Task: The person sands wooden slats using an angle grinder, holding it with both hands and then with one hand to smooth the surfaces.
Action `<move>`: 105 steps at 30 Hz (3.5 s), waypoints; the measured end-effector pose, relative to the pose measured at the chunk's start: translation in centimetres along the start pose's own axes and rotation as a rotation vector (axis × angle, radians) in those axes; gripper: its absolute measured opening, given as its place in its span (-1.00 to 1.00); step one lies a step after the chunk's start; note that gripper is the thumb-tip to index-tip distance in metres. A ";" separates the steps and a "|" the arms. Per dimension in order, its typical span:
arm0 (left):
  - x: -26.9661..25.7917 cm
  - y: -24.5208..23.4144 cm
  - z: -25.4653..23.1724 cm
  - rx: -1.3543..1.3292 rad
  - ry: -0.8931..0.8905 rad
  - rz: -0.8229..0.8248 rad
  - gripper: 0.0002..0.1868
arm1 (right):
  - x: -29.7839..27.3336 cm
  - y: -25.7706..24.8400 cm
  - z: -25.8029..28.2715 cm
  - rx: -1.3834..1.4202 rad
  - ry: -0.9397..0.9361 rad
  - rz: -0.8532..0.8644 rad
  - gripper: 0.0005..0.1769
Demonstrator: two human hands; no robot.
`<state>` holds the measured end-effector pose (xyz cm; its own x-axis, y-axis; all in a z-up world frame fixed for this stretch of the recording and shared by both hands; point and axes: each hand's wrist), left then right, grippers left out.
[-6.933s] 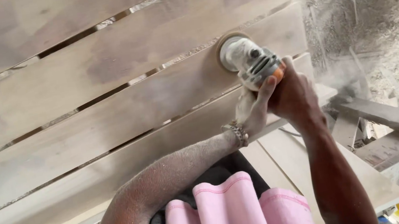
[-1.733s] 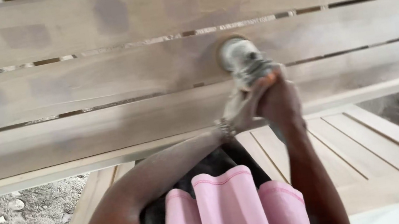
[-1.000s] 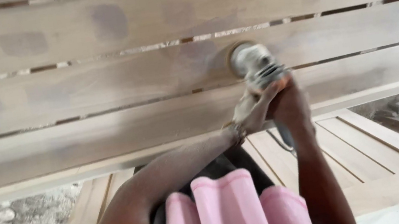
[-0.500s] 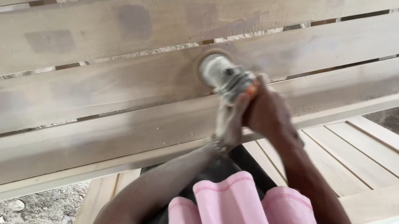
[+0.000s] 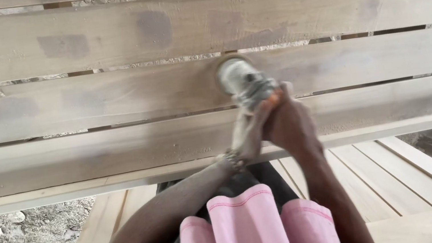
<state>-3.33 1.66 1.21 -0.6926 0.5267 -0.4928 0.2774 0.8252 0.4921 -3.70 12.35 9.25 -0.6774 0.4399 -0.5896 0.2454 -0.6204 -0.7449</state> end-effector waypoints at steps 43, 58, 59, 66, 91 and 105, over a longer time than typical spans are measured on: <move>7.9 23.3 11.6 -0.079 0.005 0.111 -0.32 | 4.8 -13.0 -23.9 0.067 -0.035 0.008 -0.23; 4.2 9.0 3.2 0.497 -0.175 0.247 0.08 | 0.7 -5.3 -10.3 0.113 0.112 -0.213 -0.15; 3.5 7.0 2.5 0.432 -0.177 0.221 0.02 | 0.5 -4.4 -7.9 0.084 0.115 -0.186 -0.15; -3.0 -6.7 -2.7 -0.061 0.038 0.069 -0.21 | -1.5 3.2 6.5 0.095 0.018 -0.014 -0.28; 4.6 7.7 3.6 0.770 -0.409 0.371 0.09 | -0.4 -0.3 -13.5 0.225 0.043 -0.370 -0.13; -0.4 -2.7 -1.8 0.522 -0.348 0.222 0.03 | -3.8 4.0 -1.8 0.108 0.082 -0.278 -0.25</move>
<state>-4.97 -1.13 1.41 -0.3507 0.6583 -0.6661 0.7352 0.6341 0.2397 1.07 9.37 7.91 -0.6492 0.6506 -0.3940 -0.0195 -0.5321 -0.8465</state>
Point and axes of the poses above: each hand's wrist, its own x-axis towards the middle knuckle, its own y-axis out of the palm, z = x × y, and after that the axes turned 3 degrees about -z, right-handed
